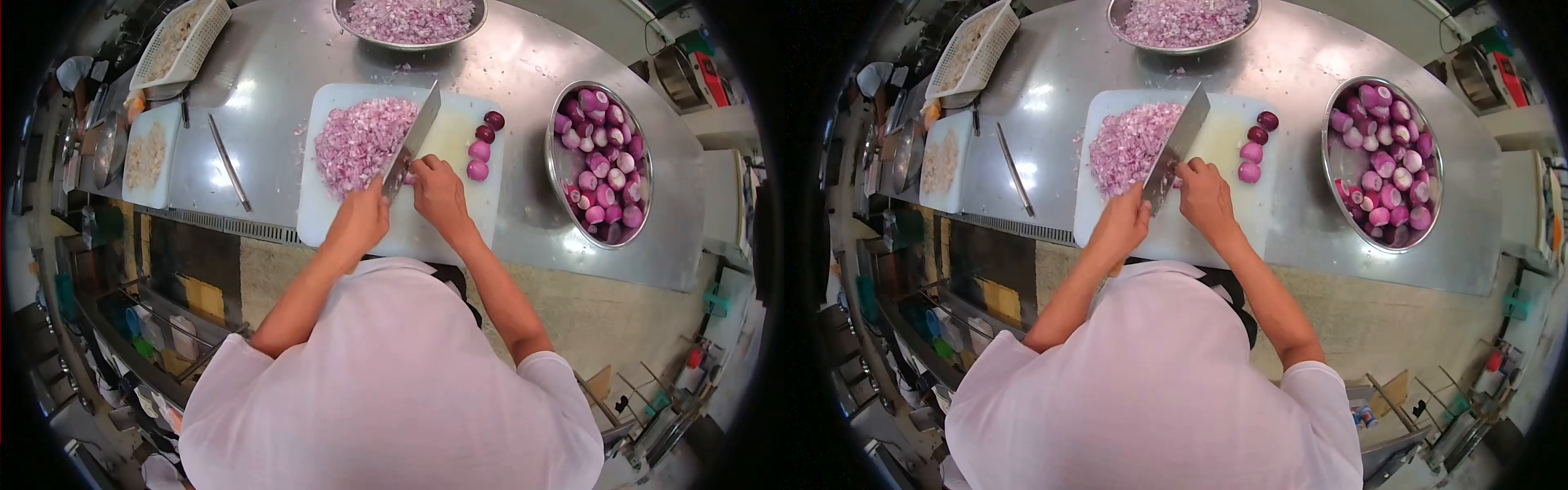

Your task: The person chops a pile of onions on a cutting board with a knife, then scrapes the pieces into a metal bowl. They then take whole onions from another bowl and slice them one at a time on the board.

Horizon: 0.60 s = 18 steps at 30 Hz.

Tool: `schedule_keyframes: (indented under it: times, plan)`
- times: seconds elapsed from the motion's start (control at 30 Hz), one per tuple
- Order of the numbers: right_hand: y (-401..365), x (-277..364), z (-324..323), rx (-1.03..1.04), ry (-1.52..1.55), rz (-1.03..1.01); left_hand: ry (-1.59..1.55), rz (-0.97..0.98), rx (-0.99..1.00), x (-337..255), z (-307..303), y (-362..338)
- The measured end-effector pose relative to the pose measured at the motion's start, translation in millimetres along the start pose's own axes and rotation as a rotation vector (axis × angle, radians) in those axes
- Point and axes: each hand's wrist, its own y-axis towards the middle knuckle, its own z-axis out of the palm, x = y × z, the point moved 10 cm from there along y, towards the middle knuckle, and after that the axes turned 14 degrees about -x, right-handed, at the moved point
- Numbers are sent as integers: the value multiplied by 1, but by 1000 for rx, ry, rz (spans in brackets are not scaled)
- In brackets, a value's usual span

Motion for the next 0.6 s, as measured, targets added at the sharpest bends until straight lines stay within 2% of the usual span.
schedule_keyframes:
  times: [0.17,0.27,0.3,0.4,0.5,0.6]
  plan:
    - [-2,1,-4,-23,-12,4,13,30,-7,7,22,13]
    - [-4,-3,-2,-20,2,19,-1,-1,2,-11,-6,-4]
    - [0,-1,-1,-27,7,22,-2,67,-85,-13,-6,-7]
    - [-7,-1,-3,-5,-30,37,26,28,-9,0,25,10]
    - [-3,-1,-6,-58,16,8,1,-14,18,-7,2,2]
    - [-5,-6,-2,-39,14,51,39,1,-21,-7,9,-8]
